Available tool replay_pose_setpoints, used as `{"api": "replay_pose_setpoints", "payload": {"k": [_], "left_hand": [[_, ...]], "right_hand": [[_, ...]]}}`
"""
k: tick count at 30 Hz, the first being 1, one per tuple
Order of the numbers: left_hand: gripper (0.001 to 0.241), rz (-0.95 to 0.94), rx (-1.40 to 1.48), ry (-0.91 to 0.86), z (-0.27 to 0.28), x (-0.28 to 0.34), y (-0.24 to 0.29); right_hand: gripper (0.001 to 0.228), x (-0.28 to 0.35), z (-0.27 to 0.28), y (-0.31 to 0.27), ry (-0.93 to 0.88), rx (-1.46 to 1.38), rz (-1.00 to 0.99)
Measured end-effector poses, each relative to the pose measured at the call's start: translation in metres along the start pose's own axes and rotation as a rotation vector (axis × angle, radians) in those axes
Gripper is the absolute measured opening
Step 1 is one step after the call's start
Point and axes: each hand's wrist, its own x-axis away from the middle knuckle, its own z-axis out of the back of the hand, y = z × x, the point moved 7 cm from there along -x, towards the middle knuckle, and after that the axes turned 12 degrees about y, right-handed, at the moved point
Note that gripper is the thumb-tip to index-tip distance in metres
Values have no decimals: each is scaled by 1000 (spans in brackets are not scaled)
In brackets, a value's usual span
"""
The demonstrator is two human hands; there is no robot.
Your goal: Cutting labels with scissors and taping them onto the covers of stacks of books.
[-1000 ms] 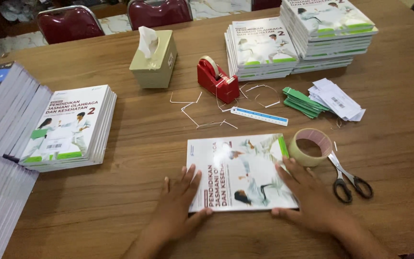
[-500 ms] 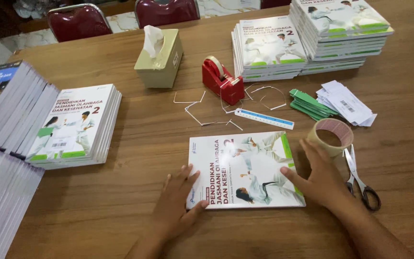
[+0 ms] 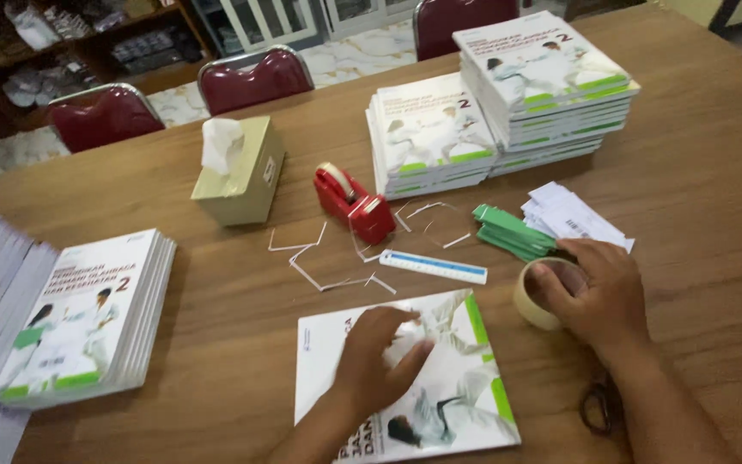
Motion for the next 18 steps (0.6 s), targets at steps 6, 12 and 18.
{"api": "replay_pose_setpoints", "payload": {"k": [6,12,18], "left_hand": [[21,197,121,165,-117,-85,-37],[47,265,126,264,-177,-120,-74],[54,362,-88,62,-198,-122,-93]], "right_hand": [[52,21,-35,34,-223,-131,-242],[42,17,-35,28,-205,-172,-283],[41,12,-30,15,-150,-211,-310]]}}
